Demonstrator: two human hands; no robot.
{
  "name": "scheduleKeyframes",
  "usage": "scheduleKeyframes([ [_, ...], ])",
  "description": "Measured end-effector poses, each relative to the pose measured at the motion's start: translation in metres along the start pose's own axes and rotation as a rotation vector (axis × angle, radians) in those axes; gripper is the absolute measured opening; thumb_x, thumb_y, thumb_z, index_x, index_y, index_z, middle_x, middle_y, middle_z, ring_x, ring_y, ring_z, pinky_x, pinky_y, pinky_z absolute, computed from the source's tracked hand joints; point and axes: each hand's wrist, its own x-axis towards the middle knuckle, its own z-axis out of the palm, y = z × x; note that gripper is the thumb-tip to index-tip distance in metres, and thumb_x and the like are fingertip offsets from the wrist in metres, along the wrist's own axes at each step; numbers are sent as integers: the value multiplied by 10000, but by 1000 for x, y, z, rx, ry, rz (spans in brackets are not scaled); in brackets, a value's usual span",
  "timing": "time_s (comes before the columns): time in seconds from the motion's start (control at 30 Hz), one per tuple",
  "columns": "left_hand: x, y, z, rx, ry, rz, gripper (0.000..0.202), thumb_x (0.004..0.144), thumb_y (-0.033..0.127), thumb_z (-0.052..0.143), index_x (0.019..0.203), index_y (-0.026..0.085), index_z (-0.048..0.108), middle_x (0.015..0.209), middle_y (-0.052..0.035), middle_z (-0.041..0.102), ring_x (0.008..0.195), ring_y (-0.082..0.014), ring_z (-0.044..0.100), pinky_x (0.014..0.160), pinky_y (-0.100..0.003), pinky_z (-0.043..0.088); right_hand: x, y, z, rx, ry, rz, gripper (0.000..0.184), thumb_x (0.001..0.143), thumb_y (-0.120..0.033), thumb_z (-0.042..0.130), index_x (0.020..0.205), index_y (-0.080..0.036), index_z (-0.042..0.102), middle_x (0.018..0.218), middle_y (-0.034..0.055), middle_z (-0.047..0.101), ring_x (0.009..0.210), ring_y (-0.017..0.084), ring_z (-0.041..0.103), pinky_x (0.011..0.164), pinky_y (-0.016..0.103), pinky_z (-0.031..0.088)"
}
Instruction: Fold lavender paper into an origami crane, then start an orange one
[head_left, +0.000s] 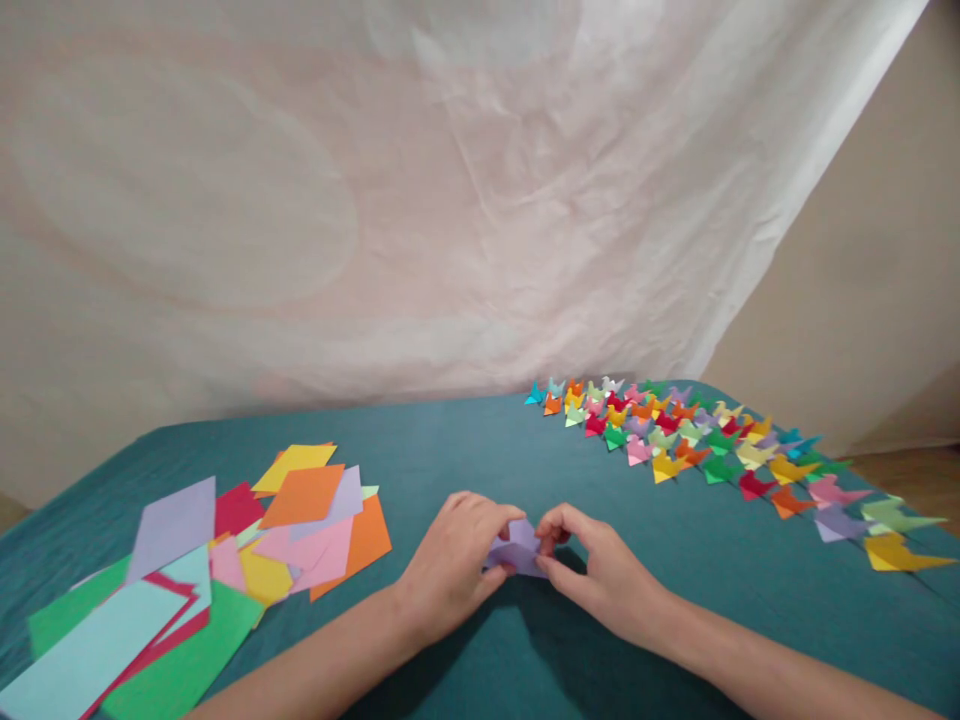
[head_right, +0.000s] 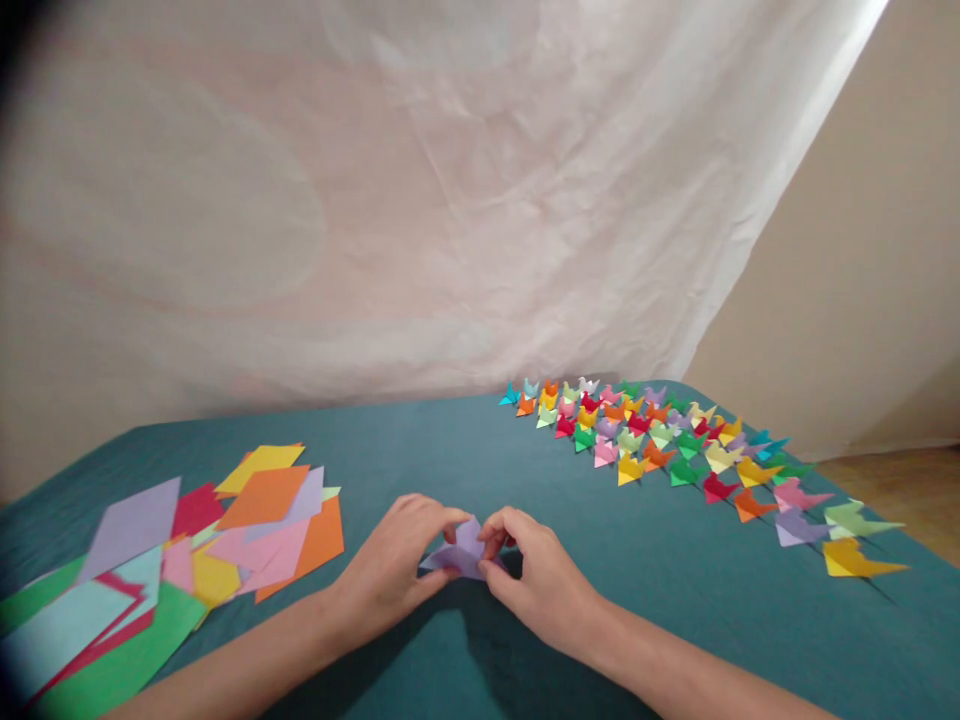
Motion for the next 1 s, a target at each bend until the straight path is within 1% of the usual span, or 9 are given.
scheduleKeyframes([
  [0.07,2,0,0,3,65,35,337,735,202,706,1034,233,552,987,-1,614,965,-195,502,899,-359,333,1,2,1,-40,62,-30,135,742,-86,540,836,-183,536,791,1,590,752,143,549,709,275,426],
  [0.17,-1,-6,5,-2,112,85,57,828,215,608,884,226,603,908,10,635,925,-177,505,852,-341,338,-2,5,5,-97,105,-111,98,771,-99,535,825,-181,541,779,12,576,745,149,533,687,279,423],
  [0.27,-5,-13,10,-6,110,150,116,872,161,519,849,219,617,869,2,651,898,-165,514,800,-319,352,-5,8,4,-131,60,-223,70,836,-147,518,868,-184,570,793,27,604,764,155,534,715,296,430],
  [0.37,-7,-18,11,1,64,207,171,896,150,464,877,214,621,884,-16,661,906,-154,529,788,-302,365,-3,13,-4,-198,5,-360,231,882,-113,447,1035,-204,594,946,51,654,881,163,544,804,323,433],
  [0.47,-8,-19,12,0,35,210,194,910,151,431,889,213,614,899,-23,662,934,-150,538,802,-296,375,2,22,-11,-329,-64,-447,360,898,-73,366,1114,-238,602,1171,59,613,995,172,536,864,362,427],
  [0.57,-8,-20,14,-30,22,217,190,901,130,435,880,209,607,909,-21,662,929,-147,548,809,-290,382,5,29,-14,-385,-128,-446,390,906,-75,332,1158,-222,590,1257,80,565,1046,170,545,889,375,437],
  [0.73,-8,-21,15,-44,18,218,182,898,114,441,881,204,599,903,-10,659,909,-136,548,797,-273,388,5,35,-9,-334,-199,-366,417,893,-60,327,1214,-194,556,1251,85,569,1145,155,522,958,350,428],
  [0.87,-7,-23,14,-24,17,198,202,875,85,438,876,205,601,900,-13,655,910,-143,544,794,-284,384,5,41,-7,-253,-145,-342,409,893,-64,344,1218,-193,556,1241,81,572,1142,145,527,972,315,439],
  [1.0,-8,-28,16,-20,41,130,223,834,56,443,879,201,606,904,-26,645,904,-160,543,800,-304,388,8,47,-6,-229,-67,-332,357,903,-103,386,1167,-213,599,1187,77,603,1072,152,577,928,306,481],
])
